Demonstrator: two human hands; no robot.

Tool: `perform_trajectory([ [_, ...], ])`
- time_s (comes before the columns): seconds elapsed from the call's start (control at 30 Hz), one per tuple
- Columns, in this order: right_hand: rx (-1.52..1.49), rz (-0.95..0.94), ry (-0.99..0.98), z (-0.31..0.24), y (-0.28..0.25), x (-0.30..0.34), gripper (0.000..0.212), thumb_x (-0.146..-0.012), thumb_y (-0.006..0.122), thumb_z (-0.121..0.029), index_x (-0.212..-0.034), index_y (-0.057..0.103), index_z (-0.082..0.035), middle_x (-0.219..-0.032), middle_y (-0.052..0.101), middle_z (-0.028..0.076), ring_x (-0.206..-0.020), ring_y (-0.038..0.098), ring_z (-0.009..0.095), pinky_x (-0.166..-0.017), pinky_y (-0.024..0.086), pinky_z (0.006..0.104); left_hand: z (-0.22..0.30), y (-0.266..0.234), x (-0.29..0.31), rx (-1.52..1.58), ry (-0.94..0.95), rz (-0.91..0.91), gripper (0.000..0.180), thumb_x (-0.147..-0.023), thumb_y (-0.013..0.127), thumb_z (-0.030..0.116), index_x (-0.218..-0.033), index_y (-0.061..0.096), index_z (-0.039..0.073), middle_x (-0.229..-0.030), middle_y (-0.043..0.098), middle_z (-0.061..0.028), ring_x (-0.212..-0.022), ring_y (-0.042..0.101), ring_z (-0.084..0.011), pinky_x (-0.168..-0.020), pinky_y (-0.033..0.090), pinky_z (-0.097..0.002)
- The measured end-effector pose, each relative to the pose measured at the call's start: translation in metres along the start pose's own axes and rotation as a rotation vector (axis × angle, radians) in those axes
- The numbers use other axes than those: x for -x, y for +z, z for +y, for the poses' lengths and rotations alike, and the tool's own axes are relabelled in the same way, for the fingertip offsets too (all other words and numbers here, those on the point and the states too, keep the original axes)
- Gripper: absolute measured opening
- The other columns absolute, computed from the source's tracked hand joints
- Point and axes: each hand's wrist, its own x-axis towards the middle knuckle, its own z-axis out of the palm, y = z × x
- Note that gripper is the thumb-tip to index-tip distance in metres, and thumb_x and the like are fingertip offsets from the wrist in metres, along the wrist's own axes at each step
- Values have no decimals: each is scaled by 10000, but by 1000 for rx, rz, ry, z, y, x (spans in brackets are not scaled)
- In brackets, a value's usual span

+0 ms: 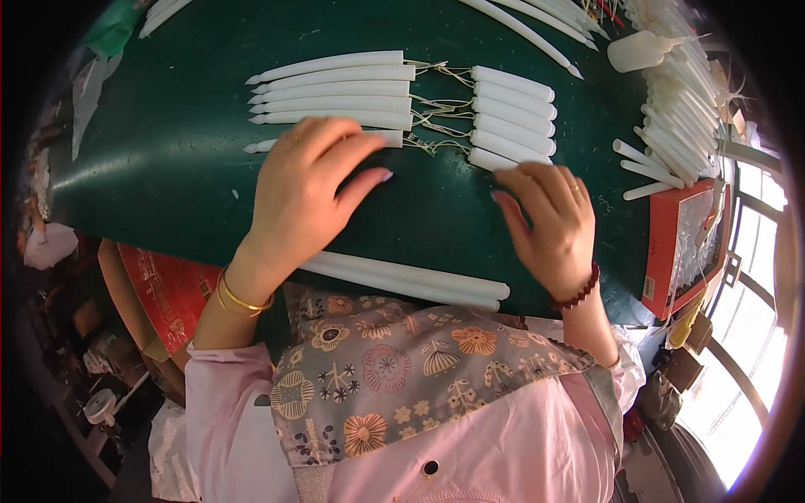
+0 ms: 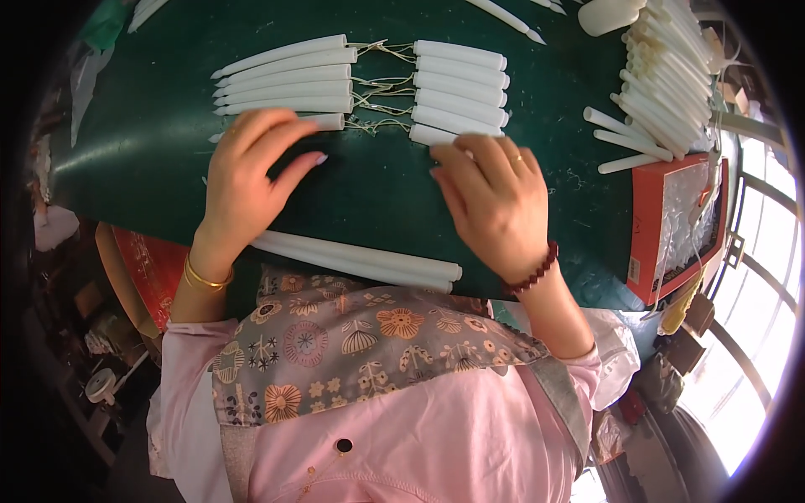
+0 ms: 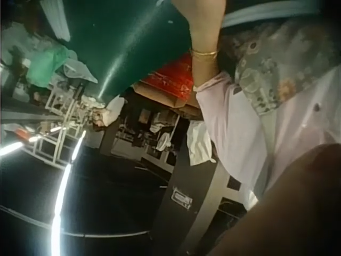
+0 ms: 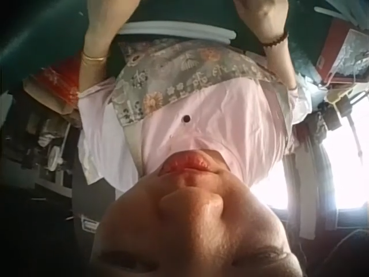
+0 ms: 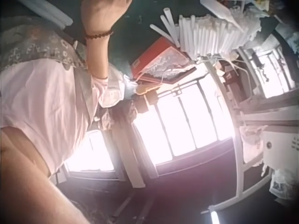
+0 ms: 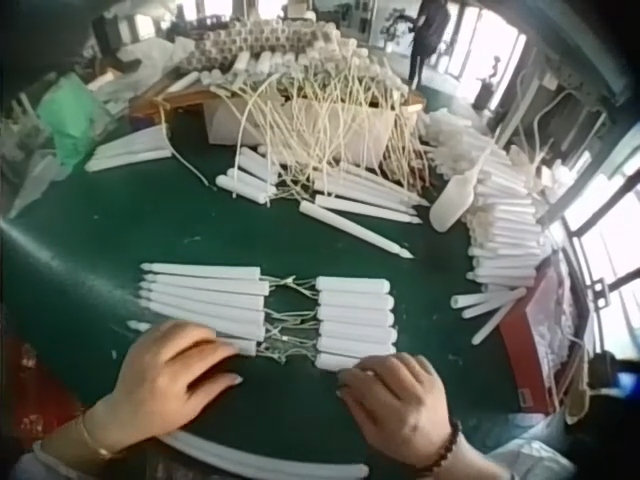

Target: Assembling small white plastic tubes by attaching green wires and applying glue from a bottle.

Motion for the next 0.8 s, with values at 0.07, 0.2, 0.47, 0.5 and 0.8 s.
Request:
perform_trajectory([
  [0.07, 195, -21, 45, -3, 4, -13, 337, -805, 839, -129, -1125, 736, -105, -1045, 677, 49, -921, 649, 255, -796, 489, 385, -2, 5, -9, -68, -10, 16, 308, -817, 852, 199, -1068, 725, 72, -1018, 644, -55, -943, 645, -267, -816, 515, -400],
  [0.2, 202, -65, 81, -11, 14, -9, 375, -781, 788, -51, -1142, 696, -93, -1049, 659, 50, -942, 637, 255, -811, 471, 378, -1, 18, -9, -76, -26, -94, 273, -814, 848, 183, -1001, 684, 73, -994, 617, -50, -942, 635, -266, -805, 499, -402],
  [0.47, -193, -89, 241, -25, 18, -5, 348, -825, 682, 3, -1163, 603, -28, -996, 655, 131, -843, 656, 356, -749, 528, 439, 23, 10, -5, 467, -216, -115, 279, -878, 763, 45, -1132, 650, 25, -861, 626, -27, -735, 596, -152, -677, 464, -282],
  [0.5, -189, -86, 245, -25, 19, -6, 348, -825, 682, 3, -1163, 603, -28, -996, 655, 131, -843, 656, 356, -749, 528, 439, 29, 3, -9, 723, -398, -166, 266, -895, 757, 43, -1142, 659, 26, -803, 590, 10, -678, 542, -83, -632, 422, -237],
  [0.8, -172, -92, 129, -35, 31, -6, 361, -840, 757, -70, -1184, 648, -64, -953, 631, 98, -852, 660, 314, -741, 527, 422, 36, -9, -27, 674, -538, -301, 249, -863, 895, 138, -1064, 802, 25, -647, 482, 99, -598, 372, -4, -535, 287, -215],
])
